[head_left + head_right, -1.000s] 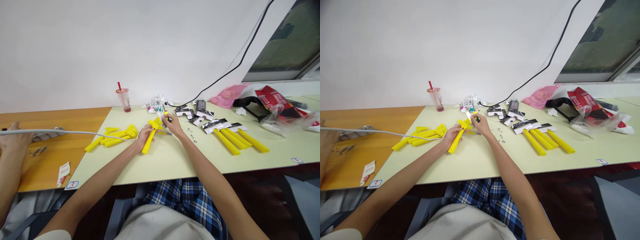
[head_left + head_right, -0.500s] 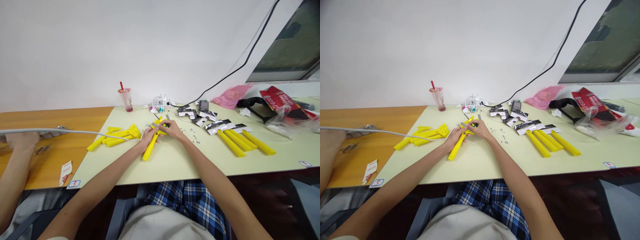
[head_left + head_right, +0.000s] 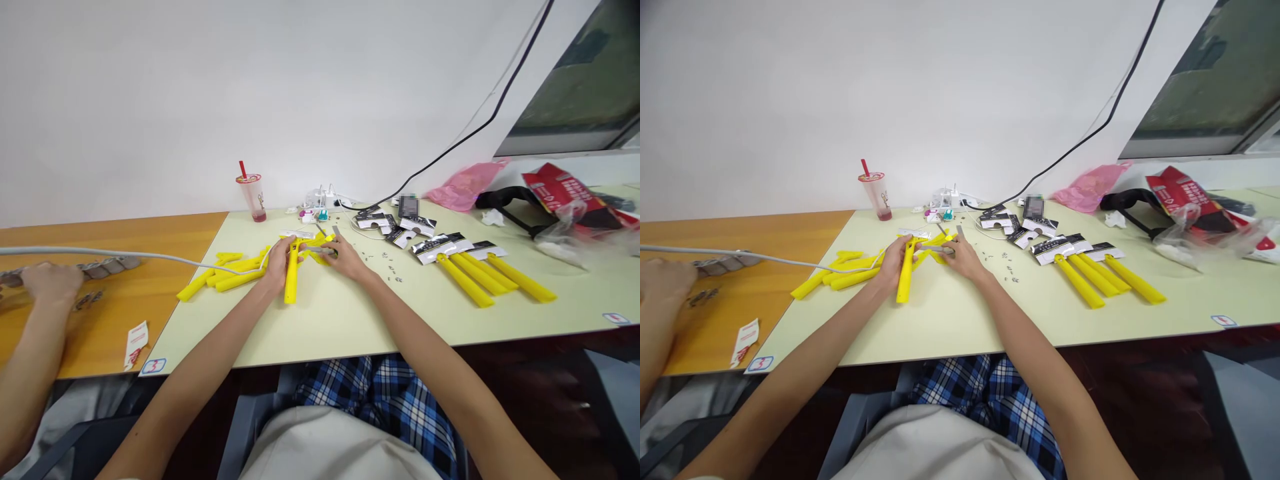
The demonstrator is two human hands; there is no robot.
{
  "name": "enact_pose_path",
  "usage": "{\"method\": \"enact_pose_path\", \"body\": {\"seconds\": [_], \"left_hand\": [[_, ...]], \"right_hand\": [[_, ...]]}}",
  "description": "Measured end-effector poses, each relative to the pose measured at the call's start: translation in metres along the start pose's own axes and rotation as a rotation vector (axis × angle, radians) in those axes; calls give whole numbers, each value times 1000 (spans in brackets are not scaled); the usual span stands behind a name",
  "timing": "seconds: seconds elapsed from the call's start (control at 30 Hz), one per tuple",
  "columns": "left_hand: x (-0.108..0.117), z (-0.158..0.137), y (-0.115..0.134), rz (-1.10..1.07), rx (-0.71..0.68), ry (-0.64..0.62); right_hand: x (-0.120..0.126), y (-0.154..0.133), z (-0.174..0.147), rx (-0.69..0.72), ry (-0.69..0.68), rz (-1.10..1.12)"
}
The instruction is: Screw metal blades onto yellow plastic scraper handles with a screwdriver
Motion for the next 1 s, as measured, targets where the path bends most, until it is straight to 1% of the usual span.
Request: {"method": "enact_pose_path", "body": {"seconds": [0.13, 0.2, 0.27, 0.37, 0.47, 0.6, 0.67, 0.73, 0.8, 0.87, 1.0], "left_hand": [[5, 7, 8, -40, -22, 29], [7, 9, 9, -51, -24, 38], [8, 9, 8, -54, -22, 42], [7, 7, 5, -49, -22, 32], [3, 4, 2, -41, -15, 4], [-3, -1, -5, -28, 0, -34], [-6, -4, -10, -15, 13, -57], [-10, -8, -18, 3, 37, -85], [-13, -12, -28, 23, 65, -109], [-16, -17, -37, 42, 90, -123], [-19, -23, -46, 74, 126, -153]], "right_hand": [[-10, -10, -4, 26, -27, -152], [-12, -12, -5, 23, -39, -252], [-13, -14, -6, 25, -62, -300], [-10, -17, -8, 30, -72, -260], [-2, -18, -8, 5, -19, -187], [18, -10, -4, -81, 121, 27], [30, 0, -1, -136, 192, 188], [37, 12, 2, -191, 231, 369], [39, 23, 5, -237, 218, 549], [37, 29, 7, -269, 171, 710], [33, 29, 7, -302, 87, 952]]}}
Point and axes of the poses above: each hand's wrist, its own z-axis towards the middle knuckle, its own x-axis out of the back of the hand, y = z × x, the point moved 10 cm from there along z, towards the middle knuckle, and after that the axes turned 15 degrees about -x, right-handed, at the moved point
